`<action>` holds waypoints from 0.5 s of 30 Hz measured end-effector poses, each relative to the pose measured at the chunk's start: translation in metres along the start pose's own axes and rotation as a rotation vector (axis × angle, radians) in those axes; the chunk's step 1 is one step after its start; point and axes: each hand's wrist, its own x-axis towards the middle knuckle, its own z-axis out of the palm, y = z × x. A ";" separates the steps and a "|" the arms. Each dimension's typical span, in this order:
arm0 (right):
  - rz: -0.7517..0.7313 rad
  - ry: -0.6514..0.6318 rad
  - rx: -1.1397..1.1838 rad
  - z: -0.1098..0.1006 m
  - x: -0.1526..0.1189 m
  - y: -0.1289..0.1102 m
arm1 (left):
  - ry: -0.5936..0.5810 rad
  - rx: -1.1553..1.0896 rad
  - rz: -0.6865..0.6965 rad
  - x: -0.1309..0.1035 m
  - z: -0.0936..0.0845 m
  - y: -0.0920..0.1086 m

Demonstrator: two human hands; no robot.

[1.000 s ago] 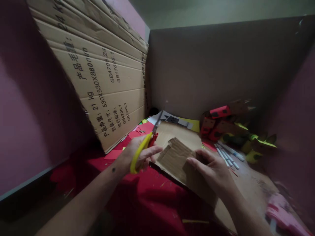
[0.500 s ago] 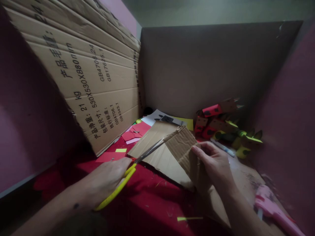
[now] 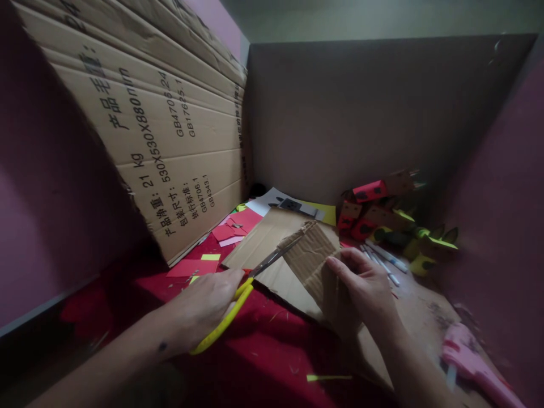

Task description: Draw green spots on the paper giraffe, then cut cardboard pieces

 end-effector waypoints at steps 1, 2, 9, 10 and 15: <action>0.001 0.000 0.002 0.000 0.000 0.000 | -0.040 0.040 -0.004 0.000 0.000 -0.001; -0.001 0.000 0.002 0.000 0.000 0.000 | -0.061 0.068 -0.008 0.000 0.000 -0.001; -0.008 0.014 0.020 0.001 -0.001 0.002 | -0.091 0.184 -0.031 0.000 -0.002 0.001; -0.009 0.023 0.025 0.001 -0.001 0.003 | -0.095 0.188 -0.020 0.000 -0.002 0.001; 0.006 0.080 0.050 0.002 0.001 0.006 | -0.084 0.185 -0.007 0.001 0.000 -0.002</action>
